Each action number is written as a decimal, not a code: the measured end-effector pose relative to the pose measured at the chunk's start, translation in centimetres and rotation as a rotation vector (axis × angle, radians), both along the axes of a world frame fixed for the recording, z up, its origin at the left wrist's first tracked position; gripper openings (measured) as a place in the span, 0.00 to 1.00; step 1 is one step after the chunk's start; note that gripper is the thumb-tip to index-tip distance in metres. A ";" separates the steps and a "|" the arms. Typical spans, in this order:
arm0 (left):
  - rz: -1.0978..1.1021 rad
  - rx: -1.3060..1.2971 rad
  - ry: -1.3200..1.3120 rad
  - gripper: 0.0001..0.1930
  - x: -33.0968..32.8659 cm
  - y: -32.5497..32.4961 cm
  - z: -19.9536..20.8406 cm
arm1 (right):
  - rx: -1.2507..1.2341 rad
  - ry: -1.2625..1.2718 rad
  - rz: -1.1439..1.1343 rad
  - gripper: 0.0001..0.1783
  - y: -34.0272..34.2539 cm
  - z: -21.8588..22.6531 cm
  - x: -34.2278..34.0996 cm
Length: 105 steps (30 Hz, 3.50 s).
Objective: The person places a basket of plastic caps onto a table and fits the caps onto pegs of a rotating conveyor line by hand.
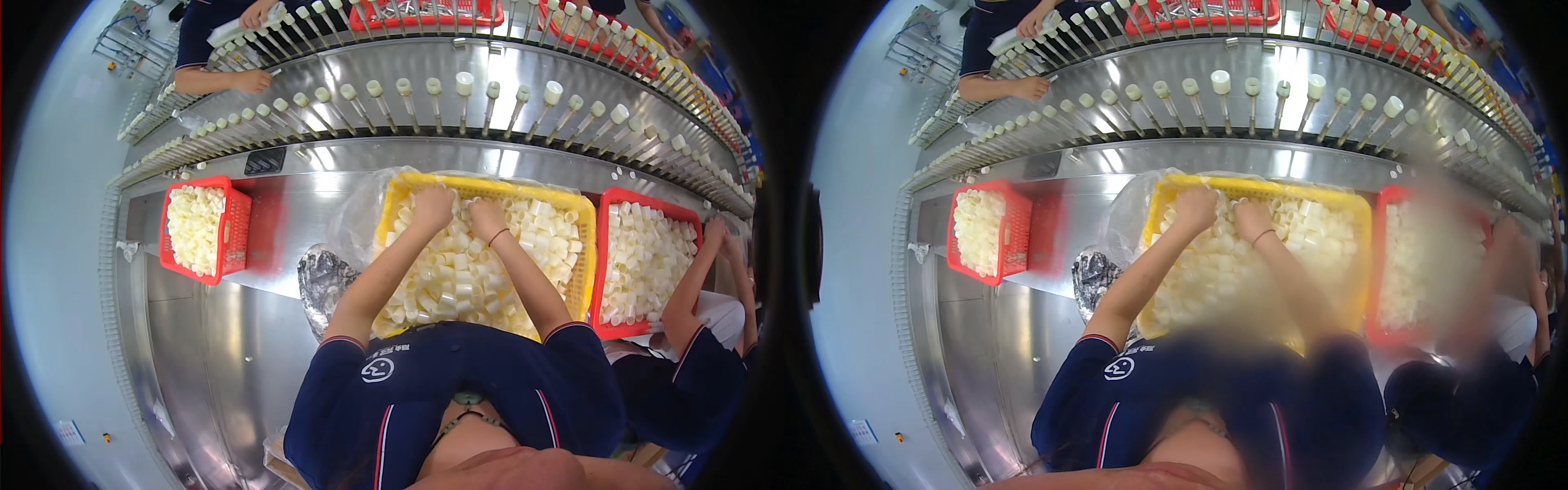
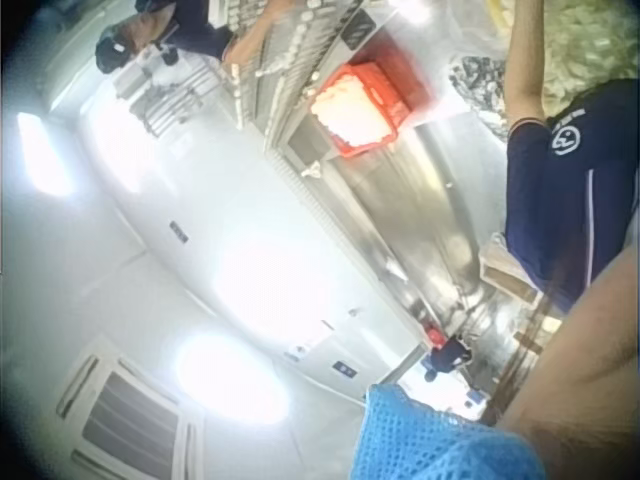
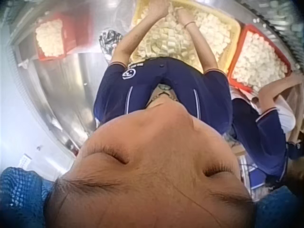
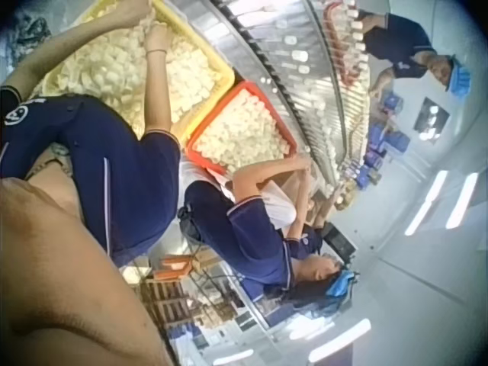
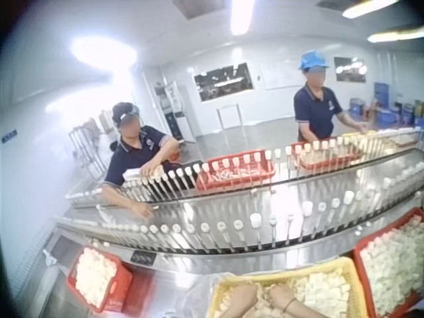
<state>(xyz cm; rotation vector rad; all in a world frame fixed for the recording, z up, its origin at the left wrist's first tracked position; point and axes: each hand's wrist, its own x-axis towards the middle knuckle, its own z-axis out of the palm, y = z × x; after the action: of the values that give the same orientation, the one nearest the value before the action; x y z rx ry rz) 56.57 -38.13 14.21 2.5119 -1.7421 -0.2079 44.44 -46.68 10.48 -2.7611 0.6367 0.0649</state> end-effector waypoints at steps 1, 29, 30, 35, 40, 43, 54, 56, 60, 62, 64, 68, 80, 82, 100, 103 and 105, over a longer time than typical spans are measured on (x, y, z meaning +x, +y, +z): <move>0.003 -0.003 -0.004 0.05 -0.2 0.3 -1.4 | 0.037 -0.033 -0.003 0.16 0.0 0.5 0.0; 0.230 -1.179 0.008 0.09 12.0 -3.8 12.5 | -0.333 -0.651 -0.474 0.14 -8.2 16.5 8.2; 0.226 -1.040 0.014 0.09 12.5 -4.3 12.3 | -0.332 -0.648 -0.473 0.14 -8.3 16.3 7.6; 0.233 -0.763 0.027 0.12 10.1 -6.5 12.5 | -0.262 -1.155 -0.353 0.10 -6.6 10.1 3.2; -0.085 -0.826 -0.076 0.19 4.8 -2.7 7.1 | -0.009 -0.374 -0.150 0.06 0.4 2.2 1.2; -0.104 -0.187 -0.017 0.13 1.6 1.3 2.0 | 0.026 -0.272 -0.113 0.06 1.5 -0.6 2.1; -0.054 -0.026 0.036 0.07 0.7 3.6 -1.3 | 0.037 -0.119 -0.251 0.07 2.0 -1.3 4.8; -0.066 -0.146 0.013 0.09 0.5 4.2 1.0 | 0.045 -0.107 -0.263 0.07 2.1 -1.0 4.6; -0.051 -0.306 -0.063 0.13 3.2 4.0 4.0 | 0.132 -0.136 -0.332 0.13 2.4 -1.1 4.6; 0.072 -0.820 -0.006 0.13 5.8 3.3 5.4 | 0.160 -0.110 -0.308 0.14 3.0 0.5 4.5; 0.048 -1.099 -0.043 0.12 7.3 1.4 9.3 | 0.189 -0.079 -0.309 0.16 3.2 1.6 3.6; 0.264 -1.131 0.064 0.11 9.2 -0.8 14.3 | 0.321 -0.457 -0.208 0.20 2.4 3.0 1.6; -0.002 -0.394 -0.399 0.15 8.2 -9.7 16.3 | 0.266 -1.396 -0.434 0.12 -7.9 16.3 0.4; -0.008 -0.350 -0.390 0.15 7.0 -9.8 16.6 | 0.110 -1.240 -0.482 0.12 -8.4 17.6 0.6; -0.225 0.166 0.200 0.10 -2.8 2.0 -0.1 | -0.443 -0.265 -0.515 0.19 -16.3 21.1 -3.5; -0.225 0.173 0.173 0.10 -3.3 2.4 1.3 | -0.457 -0.170 -0.581 0.13 -17.3 23.4 -3.6; -0.230 0.182 0.160 0.10 -3.2 2.7 1.7 | -0.505 -0.002 -0.622 0.16 -18.5 23.5 -4.2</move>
<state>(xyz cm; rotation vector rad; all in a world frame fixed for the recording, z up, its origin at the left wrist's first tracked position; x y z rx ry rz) 53.38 -35.41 15.86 2.3248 -2.0239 -0.5900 40.24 -65.19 33.96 -2.8553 1.6714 -0.2695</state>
